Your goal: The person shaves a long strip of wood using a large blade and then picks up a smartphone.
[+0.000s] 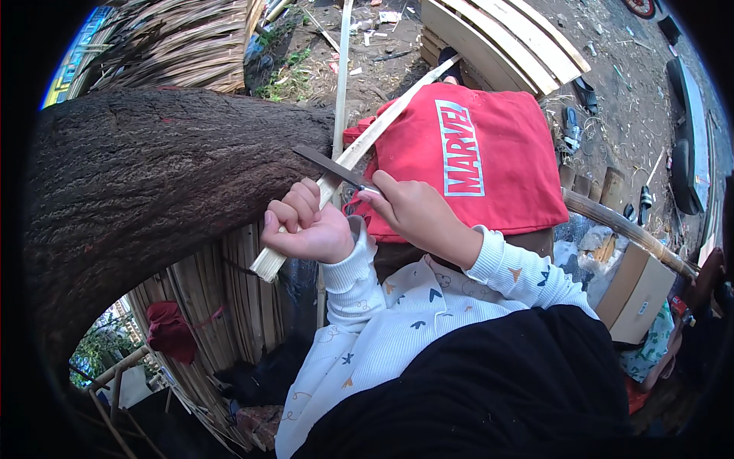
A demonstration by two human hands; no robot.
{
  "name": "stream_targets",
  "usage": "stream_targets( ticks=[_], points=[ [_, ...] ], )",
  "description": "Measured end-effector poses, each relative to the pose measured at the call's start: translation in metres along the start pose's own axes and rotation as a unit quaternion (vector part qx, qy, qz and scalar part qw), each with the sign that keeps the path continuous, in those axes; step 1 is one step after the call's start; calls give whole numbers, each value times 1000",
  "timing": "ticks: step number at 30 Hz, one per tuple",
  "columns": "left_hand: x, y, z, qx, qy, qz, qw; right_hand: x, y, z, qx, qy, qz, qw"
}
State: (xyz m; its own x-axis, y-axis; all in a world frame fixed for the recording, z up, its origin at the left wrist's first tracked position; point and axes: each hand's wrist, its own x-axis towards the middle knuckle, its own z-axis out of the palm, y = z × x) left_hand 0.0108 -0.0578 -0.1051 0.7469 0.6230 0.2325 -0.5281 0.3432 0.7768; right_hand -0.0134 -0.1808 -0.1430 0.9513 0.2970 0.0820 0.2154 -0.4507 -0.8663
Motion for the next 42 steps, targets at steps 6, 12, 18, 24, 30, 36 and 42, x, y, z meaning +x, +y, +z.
stream_targets(
  ticks=[6,12,18,24,30,36,42],
  points=[
    [-6,-1,0,-4,-23,3,1000,20,36,0,-63,54,87,993],
    [1,0,-3,-7,5,-13,1000,8,2,6,-26,5,-24,999],
    [-7,5,0,5,-33,14,999,35,58,-6,-113,62,107,986],
    [6,4,-14,-8,-20,7,1000,23,8,-5,-60,-4,55,997],
    [-2,14,-12,-31,-64,12,997,23,37,-4,-91,23,44,995],
    [11,42,-14,-40,-18,40,998,35,39,-12,-115,29,134,984],
    [30,70,-35,-13,25,35,999,10,4,8,-103,-17,40,994]
  ],
)
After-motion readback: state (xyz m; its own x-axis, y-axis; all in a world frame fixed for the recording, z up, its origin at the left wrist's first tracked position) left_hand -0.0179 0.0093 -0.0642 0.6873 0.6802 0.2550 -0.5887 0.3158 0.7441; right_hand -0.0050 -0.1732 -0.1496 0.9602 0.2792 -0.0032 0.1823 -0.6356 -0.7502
